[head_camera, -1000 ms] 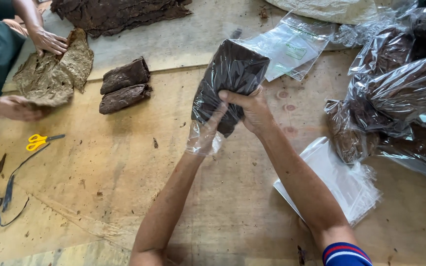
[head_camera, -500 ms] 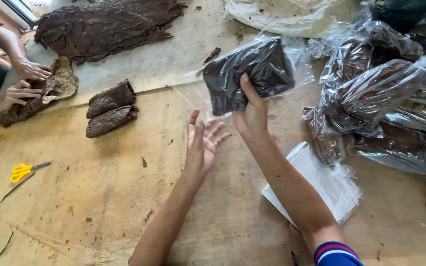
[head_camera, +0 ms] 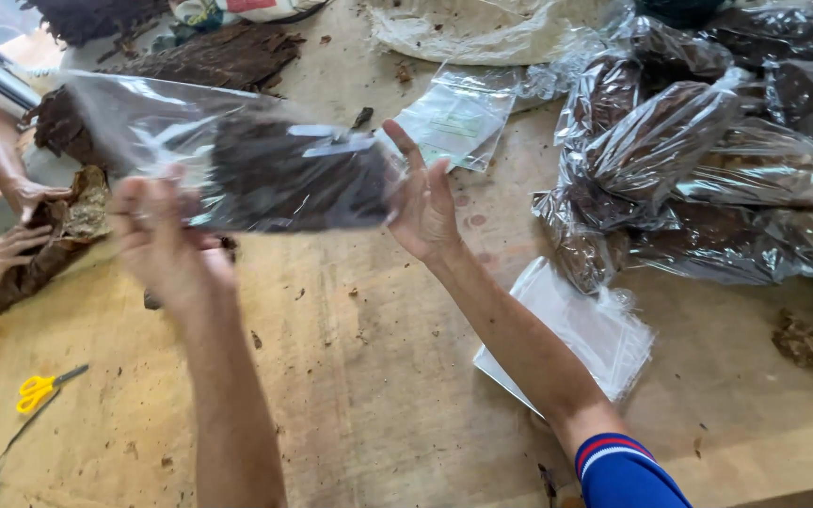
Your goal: The person places rectangular dark brown blocks into clear plastic bags, seals the bags, and sets them aside. The process is repeated for multiple blocks on a wooden work surface.
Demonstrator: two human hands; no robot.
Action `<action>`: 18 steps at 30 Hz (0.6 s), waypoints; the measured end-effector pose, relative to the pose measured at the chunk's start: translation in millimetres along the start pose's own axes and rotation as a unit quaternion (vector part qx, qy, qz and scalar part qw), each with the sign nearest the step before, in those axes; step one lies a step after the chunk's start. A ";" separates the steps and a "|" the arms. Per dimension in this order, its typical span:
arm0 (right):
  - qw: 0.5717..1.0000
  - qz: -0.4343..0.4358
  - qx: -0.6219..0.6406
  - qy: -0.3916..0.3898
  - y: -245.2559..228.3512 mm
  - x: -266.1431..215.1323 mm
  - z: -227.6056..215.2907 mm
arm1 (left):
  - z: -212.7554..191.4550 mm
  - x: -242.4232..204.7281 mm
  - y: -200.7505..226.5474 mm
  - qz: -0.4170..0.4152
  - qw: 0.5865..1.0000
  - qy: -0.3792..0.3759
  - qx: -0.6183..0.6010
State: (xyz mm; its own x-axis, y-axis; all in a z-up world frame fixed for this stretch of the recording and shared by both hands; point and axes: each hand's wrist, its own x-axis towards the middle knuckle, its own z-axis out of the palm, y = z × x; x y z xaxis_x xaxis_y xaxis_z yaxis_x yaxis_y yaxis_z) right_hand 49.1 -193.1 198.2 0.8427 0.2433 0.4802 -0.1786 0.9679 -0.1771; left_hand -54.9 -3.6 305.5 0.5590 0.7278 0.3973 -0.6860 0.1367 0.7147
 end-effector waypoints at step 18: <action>0.725 0.221 -0.486 -0.435 25.5 12.2 49.7 | -28.1 -26.9 84.4 0.191 0.887 -0.279 0.314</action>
State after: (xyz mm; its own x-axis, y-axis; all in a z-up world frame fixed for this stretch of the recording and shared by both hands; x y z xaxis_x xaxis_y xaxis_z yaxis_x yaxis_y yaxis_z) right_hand 29.6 -162.2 242.2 0.0982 0.8728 0.4780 0.4650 0.3844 -0.7975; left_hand -140.9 7.2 338.9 0.6051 0.1699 0.7778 -0.5781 -0.5779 0.5760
